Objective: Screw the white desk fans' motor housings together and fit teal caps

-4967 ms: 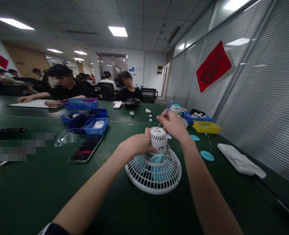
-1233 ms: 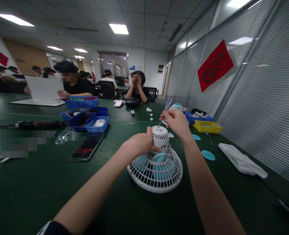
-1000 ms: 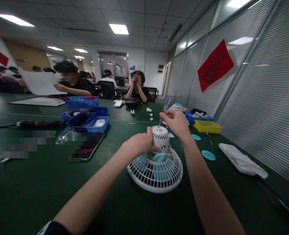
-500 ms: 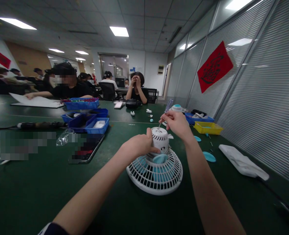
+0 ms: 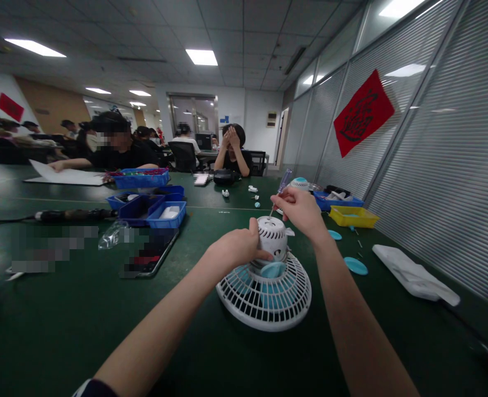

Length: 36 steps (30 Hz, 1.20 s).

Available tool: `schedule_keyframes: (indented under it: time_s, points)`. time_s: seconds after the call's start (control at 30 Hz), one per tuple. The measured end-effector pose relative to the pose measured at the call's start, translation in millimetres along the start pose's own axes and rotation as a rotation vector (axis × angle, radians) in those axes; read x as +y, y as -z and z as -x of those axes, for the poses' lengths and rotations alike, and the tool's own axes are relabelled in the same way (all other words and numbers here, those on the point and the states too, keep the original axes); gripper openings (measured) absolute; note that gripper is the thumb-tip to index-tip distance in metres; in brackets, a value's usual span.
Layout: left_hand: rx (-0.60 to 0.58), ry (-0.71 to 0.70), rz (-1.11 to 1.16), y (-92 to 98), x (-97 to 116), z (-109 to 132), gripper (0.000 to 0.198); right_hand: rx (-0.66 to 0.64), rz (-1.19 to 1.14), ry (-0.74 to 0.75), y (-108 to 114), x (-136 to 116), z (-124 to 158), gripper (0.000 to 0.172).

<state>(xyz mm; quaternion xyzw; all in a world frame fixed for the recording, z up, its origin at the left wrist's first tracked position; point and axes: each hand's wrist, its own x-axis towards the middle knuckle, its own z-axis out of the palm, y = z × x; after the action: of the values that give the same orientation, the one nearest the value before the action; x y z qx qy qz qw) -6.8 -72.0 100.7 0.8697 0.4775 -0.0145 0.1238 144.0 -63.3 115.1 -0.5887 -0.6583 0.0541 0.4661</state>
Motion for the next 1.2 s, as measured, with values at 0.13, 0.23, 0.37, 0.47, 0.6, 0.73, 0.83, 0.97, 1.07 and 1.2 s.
schedule_keyframes:
  time_s: [0.13,0.23,0.37,0.47,0.6,0.73,0.83,0.97,1.07,1.2]
  points:
    - [0.017,-0.006,-0.01,-1.2,0.0,0.8,0.08,0.006,-0.044,-0.006,-1.5,0.6,0.2,0.016]
    - [0.025,-0.016,-0.01,-1.7,-0.7,0.6,0.081,0.009,-0.076,0.006,-3.2,3.1,-0.5,0.018]
    - [0.014,-0.011,-0.001,-0.5,-0.5,0.2,0.083,0.005,-0.093,0.02,-3.9,4.9,-1.6,0.017]
    - [0.015,-0.009,-0.001,-0.2,-0.3,-0.2,0.081,0.0,-0.096,0.016,-3.4,3.5,-1.8,0.016]
    - [0.015,-0.016,-0.004,-0.3,-0.3,0.1,0.077,-0.015,-0.119,-0.005,-3.0,0.3,-1.8,0.015]
    - [0.004,-0.019,-0.011,0.5,-0.4,1.4,0.077,-0.032,-0.15,-0.012,-4.6,1.8,-2.9,0.013]
    - [0.006,-0.019,-0.01,0.2,-1.2,1.0,0.076,-0.043,-0.174,-0.002,-6.0,4.8,-3.9,0.015]
    - [0.011,-0.018,-0.011,-1.3,-2.3,-1.2,0.08,-0.012,-0.106,0.009,-4.7,3.9,-2.8,0.017]
    - [0.008,-0.022,-0.003,-1.4,-1.9,-1.2,0.084,0.012,-0.027,0.01,-2.6,0.3,-1.2,0.021]
    - [0.001,-0.017,0.0,-0.5,-0.4,0.8,0.085,0.009,-0.052,0.006,-3.2,0.3,-1.1,0.019]
